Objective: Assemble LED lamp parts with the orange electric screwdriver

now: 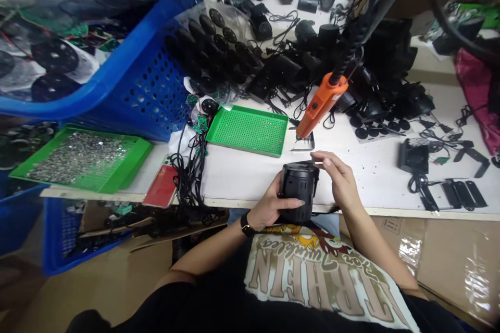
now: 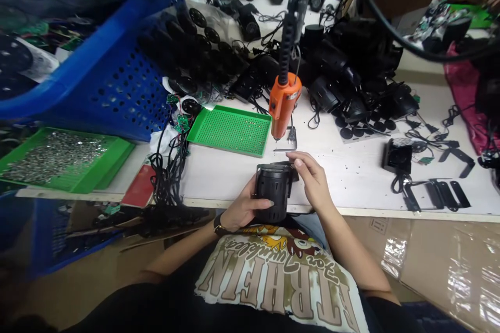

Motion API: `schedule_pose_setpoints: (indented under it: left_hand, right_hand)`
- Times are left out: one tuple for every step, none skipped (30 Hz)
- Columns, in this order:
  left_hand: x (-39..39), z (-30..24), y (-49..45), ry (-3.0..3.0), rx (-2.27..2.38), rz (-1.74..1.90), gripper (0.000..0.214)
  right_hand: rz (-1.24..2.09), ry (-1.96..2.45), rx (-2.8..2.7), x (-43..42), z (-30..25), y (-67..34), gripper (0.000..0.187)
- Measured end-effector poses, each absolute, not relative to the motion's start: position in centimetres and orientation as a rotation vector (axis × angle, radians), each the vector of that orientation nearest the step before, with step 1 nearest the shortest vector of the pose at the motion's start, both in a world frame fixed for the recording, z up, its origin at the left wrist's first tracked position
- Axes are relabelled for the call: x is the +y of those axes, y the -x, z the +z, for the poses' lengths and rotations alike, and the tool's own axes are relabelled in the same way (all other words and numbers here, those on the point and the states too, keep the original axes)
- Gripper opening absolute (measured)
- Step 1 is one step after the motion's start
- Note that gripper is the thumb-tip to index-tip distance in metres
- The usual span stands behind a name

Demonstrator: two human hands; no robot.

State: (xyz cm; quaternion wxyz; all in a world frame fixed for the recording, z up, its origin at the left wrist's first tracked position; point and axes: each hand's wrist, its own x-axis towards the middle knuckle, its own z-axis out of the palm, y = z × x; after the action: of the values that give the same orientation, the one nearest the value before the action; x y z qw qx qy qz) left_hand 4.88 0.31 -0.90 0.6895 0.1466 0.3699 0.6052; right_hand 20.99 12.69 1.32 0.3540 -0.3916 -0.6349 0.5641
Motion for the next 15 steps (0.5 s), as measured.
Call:
schedule_pose_setpoints:
  left_hand:
    - [0.2,-0.8,-4.7,-0.300,0.824,1.366,0.075]
    - [0.0,-0.8,-4.5,-0.266,0.819,1.378,0.073]
    - [-0.1,-0.8,-4.3,-0.228,0.812,1.391,0.072]
    - [-0.3,-0.8,-4.1,-0.192,0.802,1.405,0.070]
    - [-0.4,-0.9,-3.9,-0.161,0.789,1.421,0.069]
    - [-0.5,-0.9,-3.7,-0.136,0.774,1.438,0.069]
    - [-0.5,-0.9,-3.5,-0.116,0.761,1.456,0.068]
    - [-0.5,-0.8,-3.4,-0.098,0.751,1.473,0.068]
    - [-0.5,-0.8,-3.4,-0.080,0.743,1.489,0.068]
    - [-0.4,-0.7,-3.3,-0.063,0.735,1.503,0.068]
    - [-0.4,-0.6,-3.3,-0.046,0.725,1.514,0.068]
    - [-0.3,-0.5,-3.3,-0.030,0.715,1.523,0.067]
    - [-0.3,-0.5,-3.2,-0.015,0.705,1.529,0.067]
    - [-0.3,-0.5,-3.2,-0.001,0.697,1.532,0.067]
    - [-0.3,-0.5,-3.1,0.012,0.696,1.533,0.067]
  right_hand:
    - [1.408,1.027,-1.609,12.9,1.5,-20.9,0.030]
    - [1.361,1.027,-1.580,13.2,1.6,-20.7,0.030]
    - [1.311,1.012,-1.555,13.5,1.8,-20.2,0.033]
    - [1.259,0.984,-1.538,13.9,2.0,-19.6,0.039]
    - [1.209,0.948,-1.528,14.4,2.3,-18.9,0.047]
    - [1.163,0.910,-1.525,14.9,2.6,-17.9,0.058]
    - [1.120,0.877,-1.532,15.4,2.8,-16.9,0.068]
    - [1.079,0.850,-1.543,16.0,3.1,-15.8,0.077]
    - [1.047,0.833,-1.554,16.7,3.4,-14.8,0.083]
    - [1.030,0.824,-1.559,17.2,3.7,-13.9,0.084]
    - [1.025,0.819,-1.553,17.7,3.9,-13.2,0.082]
    - [1.032,0.815,-1.531,18.1,4.2,-12.8,0.076]
    - [1.051,0.804,-1.497,18.2,4.4,-12.6,0.069]
    - [1.078,0.781,-1.456,18.2,4.6,-12.8,0.061]
    - [1.106,0.748,-1.415,17.9,4.8,-13.2,0.054]
